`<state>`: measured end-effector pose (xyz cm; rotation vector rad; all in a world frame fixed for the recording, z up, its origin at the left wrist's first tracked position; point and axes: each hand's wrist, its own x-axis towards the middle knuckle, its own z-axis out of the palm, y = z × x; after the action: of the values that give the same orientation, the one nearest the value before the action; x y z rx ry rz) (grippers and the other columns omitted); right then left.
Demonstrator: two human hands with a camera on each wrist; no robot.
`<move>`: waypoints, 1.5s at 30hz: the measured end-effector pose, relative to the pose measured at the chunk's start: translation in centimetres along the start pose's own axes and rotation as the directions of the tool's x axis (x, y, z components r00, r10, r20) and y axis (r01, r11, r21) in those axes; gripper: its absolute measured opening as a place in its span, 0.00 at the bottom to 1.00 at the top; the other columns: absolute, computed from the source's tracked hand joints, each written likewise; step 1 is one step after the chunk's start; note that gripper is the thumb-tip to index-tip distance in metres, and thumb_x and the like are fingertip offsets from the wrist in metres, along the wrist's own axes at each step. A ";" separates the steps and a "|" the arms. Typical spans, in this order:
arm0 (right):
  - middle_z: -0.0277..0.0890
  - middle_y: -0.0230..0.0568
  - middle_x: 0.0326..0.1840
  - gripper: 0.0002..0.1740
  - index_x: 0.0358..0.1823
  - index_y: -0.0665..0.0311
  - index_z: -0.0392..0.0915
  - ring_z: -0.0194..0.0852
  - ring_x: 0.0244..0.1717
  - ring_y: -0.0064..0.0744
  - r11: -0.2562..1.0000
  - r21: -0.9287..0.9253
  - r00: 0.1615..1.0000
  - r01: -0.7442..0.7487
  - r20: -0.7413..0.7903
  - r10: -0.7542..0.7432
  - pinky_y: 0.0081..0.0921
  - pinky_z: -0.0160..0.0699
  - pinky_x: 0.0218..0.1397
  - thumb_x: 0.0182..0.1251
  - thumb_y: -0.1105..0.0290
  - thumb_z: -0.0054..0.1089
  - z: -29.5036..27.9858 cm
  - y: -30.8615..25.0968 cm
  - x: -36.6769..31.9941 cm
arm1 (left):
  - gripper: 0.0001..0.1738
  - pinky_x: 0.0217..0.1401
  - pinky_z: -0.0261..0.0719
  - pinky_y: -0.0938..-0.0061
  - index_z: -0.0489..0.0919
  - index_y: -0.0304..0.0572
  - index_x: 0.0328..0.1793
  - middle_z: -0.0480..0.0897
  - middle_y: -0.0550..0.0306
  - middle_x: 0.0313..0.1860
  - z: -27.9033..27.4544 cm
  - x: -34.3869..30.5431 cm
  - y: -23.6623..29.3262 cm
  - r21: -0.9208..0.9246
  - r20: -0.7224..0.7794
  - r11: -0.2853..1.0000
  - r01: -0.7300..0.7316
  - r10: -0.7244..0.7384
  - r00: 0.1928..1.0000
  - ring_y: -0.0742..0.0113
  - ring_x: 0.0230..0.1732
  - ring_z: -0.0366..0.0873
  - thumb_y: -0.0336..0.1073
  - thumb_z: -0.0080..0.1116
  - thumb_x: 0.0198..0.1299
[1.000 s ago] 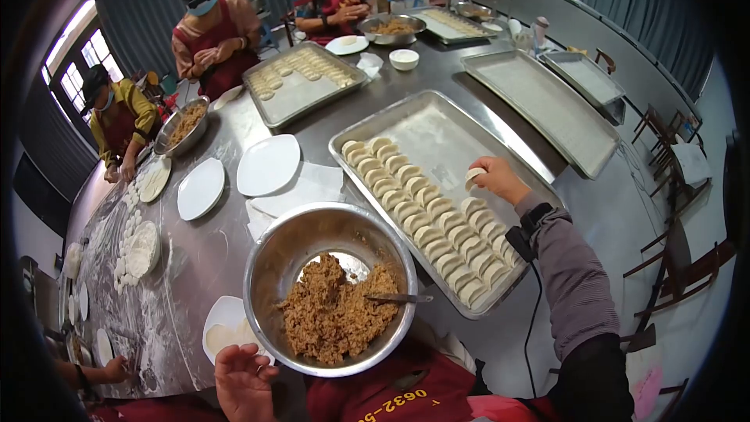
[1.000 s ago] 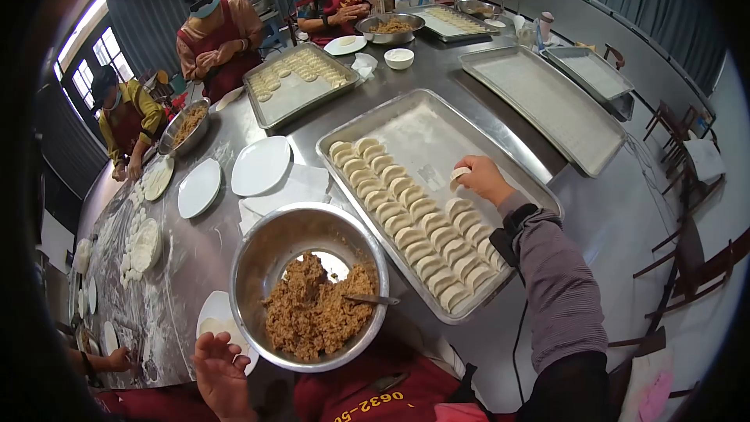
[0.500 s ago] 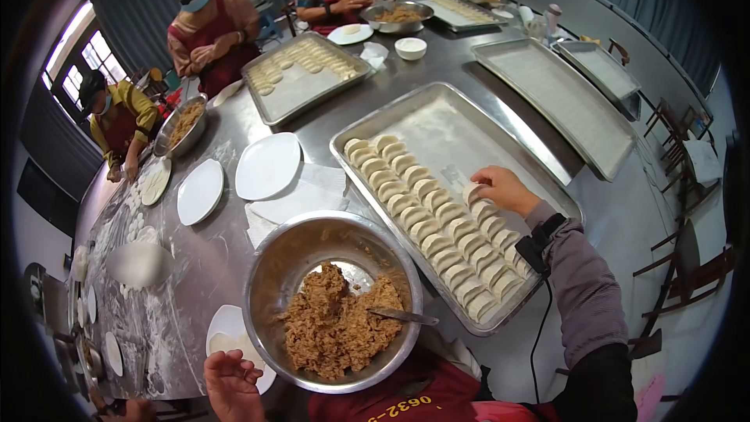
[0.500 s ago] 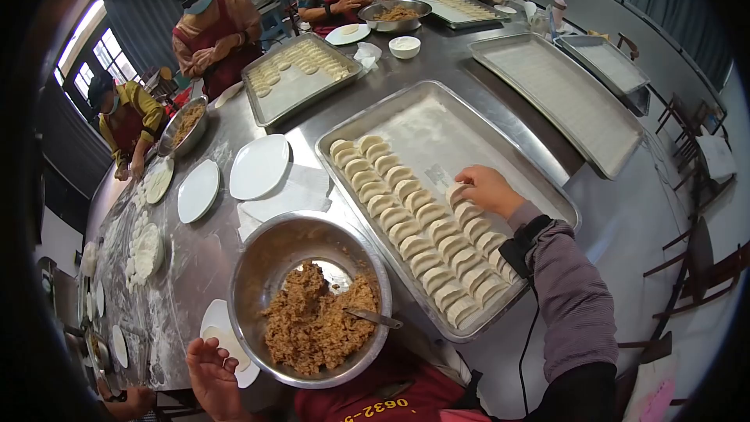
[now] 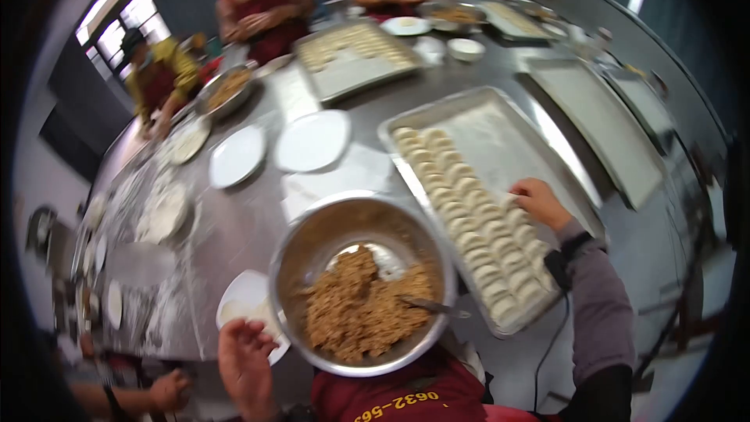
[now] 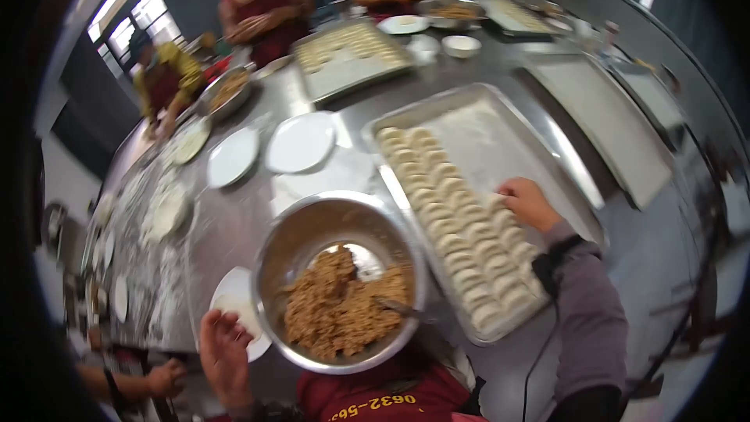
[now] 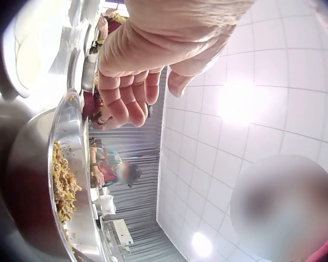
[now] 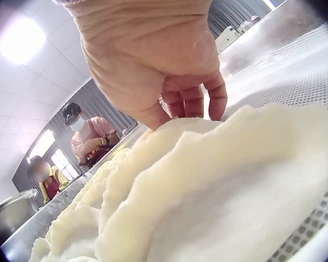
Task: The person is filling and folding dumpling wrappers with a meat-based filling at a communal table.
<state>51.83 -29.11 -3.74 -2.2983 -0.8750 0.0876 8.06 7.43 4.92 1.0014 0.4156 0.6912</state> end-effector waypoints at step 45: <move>0.80 0.45 0.40 0.11 0.46 0.73 0.79 0.76 0.42 0.36 0.934 0.230 0.958 0.273 -0.157 -0.241 0.30 0.73 0.52 0.64 0.79 0.53 4.4 -27.4 -12.7 | 0.16 0.43 0.76 0.80 0.76 0.39 0.57 0.78 0.59 0.51 -17.7 -2.5 0.5 0.304 -0.557 0.953 -0.004 0.181 0.810 0.73 0.46 0.77 0.36 0.55 0.65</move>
<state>25.23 -19.26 7.50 -1.9172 -1.0288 -0.0594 -4.67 16.90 -3.23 1.0785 1.0375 1.0536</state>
